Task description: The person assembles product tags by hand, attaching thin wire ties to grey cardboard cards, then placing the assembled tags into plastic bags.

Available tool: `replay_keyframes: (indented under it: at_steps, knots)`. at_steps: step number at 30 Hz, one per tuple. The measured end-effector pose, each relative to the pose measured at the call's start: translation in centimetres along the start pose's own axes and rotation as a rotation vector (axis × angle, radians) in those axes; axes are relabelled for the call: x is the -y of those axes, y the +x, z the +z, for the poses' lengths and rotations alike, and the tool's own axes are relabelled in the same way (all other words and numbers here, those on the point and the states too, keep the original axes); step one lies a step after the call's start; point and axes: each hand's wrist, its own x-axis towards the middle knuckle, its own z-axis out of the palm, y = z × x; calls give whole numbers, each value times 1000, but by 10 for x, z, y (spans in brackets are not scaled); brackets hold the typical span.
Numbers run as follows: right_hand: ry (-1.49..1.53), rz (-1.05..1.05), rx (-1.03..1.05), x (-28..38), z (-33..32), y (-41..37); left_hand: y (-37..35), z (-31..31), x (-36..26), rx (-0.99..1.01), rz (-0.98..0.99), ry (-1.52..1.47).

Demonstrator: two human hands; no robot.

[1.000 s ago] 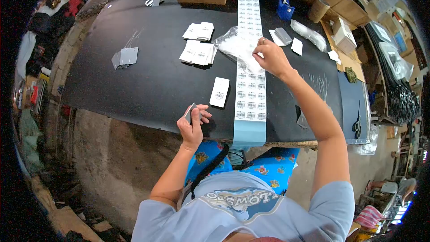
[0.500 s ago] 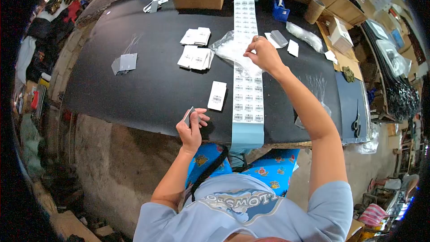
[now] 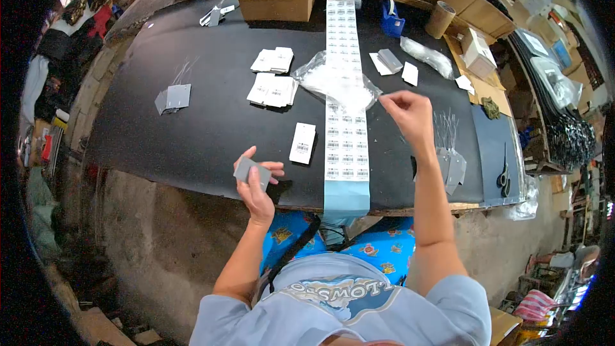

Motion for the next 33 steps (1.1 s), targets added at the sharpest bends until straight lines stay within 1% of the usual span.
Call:
replay_keyframes:
  at_steps: [1,2,4,6,8,9,10,11,12,13,14,16,18,21,23,24,26,28,30,32,33]
  knots:
    - [133,75,-50,-5,-3,-12,1,-1,-7,28,-50,-45]
    - [136,80,-55,-10,-3,-24,2,3,-14,34,-51,-42]
    - [504,120,-154,-18,0,-48,6,20,-30,86,-170,-168]
    - [756,126,-158,-13,8,-70,7,38,-41,269,-337,-360]
    - [796,100,-154,-7,16,-89,6,58,-37,464,-479,-593]
    - [830,98,-167,0,21,-97,4,70,-37,532,-513,-602]
    - [797,112,-192,3,25,-104,1,80,-37,600,-548,-610]
    - [714,72,-192,1,29,-110,0,90,-38,671,-527,-616]
    - [629,38,-193,0,31,-116,-2,101,-43,681,-514,-630]
    - [593,37,-187,3,32,-121,-4,107,-46,681,-555,-643]
    - [593,42,-193,2,31,-125,-5,112,-47,683,-594,-657]
    - [536,37,-193,-2,29,-131,-7,115,-44,698,-595,-654]
    - [563,46,-209,-9,25,-135,-10,117,-42,715,-596,-651]
    - [599,92,-203,-14,18,-138,-12,118,-42,668,-628,-628]
    - [639,82,-286,-14,17,-140,-13,117,-43,595,-681,-583]
    - [657,77,-327,-15,16,-140,-13,116,-41,596,-683,-581]
    - [658,67,-367,-17,14,-141,-11,114,-35,669,-662,-529]
    - [458,1,-387,-23,13,-144,-16,115,-39,737,-644,-519]
    - [333,-55,-331,-19,12,-149,-23,118,-43,764,-634,-548]
    - [218,-108,-332,-22,15,-155,-21,120,-49,811,-655,-521]
    - [212,-111,-303,-25,14,-158,-21,120,-47,829,-648,-508]
